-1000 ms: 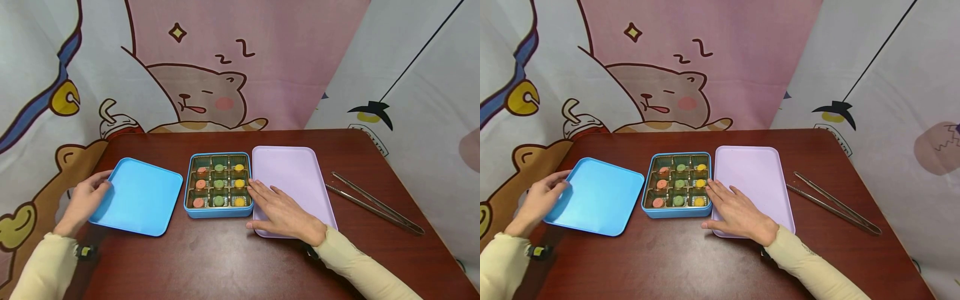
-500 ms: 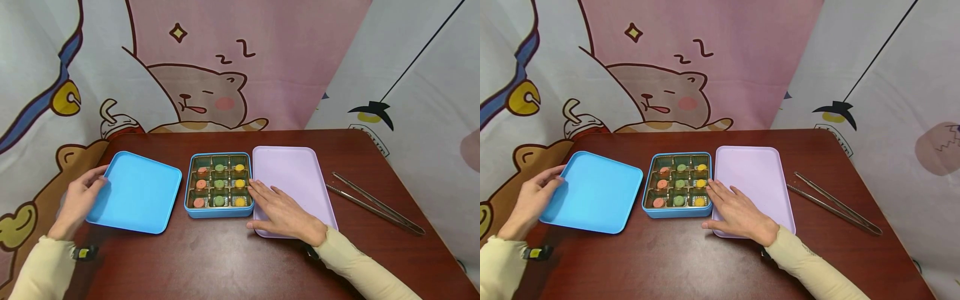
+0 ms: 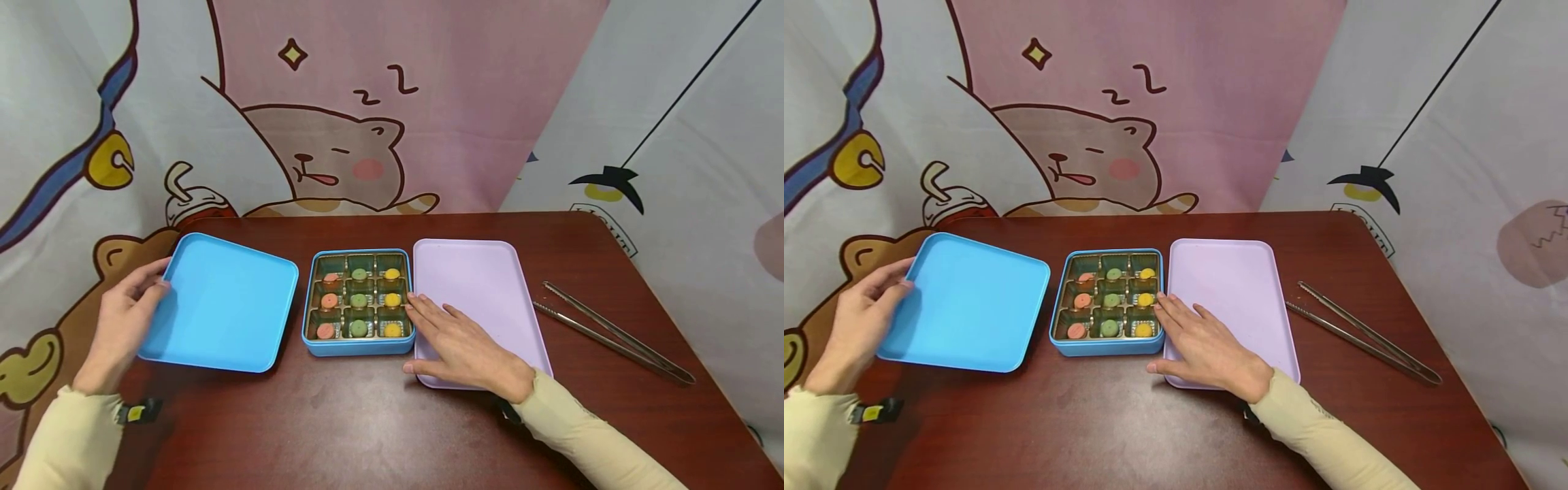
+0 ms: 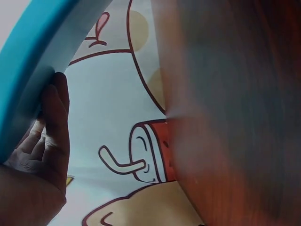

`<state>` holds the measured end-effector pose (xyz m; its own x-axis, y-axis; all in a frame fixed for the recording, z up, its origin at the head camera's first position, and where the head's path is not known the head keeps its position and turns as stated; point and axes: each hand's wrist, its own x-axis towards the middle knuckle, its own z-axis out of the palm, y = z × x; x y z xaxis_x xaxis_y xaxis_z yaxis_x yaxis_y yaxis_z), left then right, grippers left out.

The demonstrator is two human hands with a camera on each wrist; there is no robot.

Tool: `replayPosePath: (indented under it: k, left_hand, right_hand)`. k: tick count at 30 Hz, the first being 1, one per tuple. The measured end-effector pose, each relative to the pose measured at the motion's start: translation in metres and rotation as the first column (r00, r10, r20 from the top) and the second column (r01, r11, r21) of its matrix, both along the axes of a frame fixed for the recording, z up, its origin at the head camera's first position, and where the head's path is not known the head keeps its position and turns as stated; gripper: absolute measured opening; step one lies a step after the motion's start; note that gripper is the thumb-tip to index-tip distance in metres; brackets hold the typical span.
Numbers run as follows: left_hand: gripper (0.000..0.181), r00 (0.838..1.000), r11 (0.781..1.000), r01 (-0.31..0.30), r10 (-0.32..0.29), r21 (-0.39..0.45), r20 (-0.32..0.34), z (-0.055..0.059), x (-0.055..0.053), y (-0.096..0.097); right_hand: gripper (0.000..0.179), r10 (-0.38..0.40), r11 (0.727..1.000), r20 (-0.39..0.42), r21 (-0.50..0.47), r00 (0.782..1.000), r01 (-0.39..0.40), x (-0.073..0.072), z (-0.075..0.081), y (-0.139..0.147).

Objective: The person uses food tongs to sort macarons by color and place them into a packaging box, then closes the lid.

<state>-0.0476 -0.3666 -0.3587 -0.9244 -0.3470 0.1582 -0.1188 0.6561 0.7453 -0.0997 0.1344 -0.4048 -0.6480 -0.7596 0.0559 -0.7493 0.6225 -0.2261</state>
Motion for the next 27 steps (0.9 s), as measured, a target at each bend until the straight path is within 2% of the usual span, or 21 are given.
replayPosePath:
  k: [7, 17, 27]
  left_hand:
    - [0.047, 0.999, 1.000, -0.006, 0.008, 0.025, -0.051, 0.010, -0.002, 0.006]
    - [0.046, 0.995, 1.000, -0.024, 0.025, 0.009, -0.098, 0.024, -0.008, 0.017]
    - [0.043, 0.984, 0.999, 0.005, 0.005, 0.054, -0.180, 0.035, -0.018, 0.038]
  right_hand:
    - [0.096, -0.002, 1.000, 0.009, -0.002, 1.000, 0.002, 0.001, 0.000, 0.000]
    - [0.096, -0.006, 1.000, 0.007, -0.003, 1.000, 0.006, 0.001, 0.000, 0.000]
    - [0.093, -0.005, 1.000, 0.009, -0.012, 1.000, 0.005, 0.001, 0.004, -0.002]
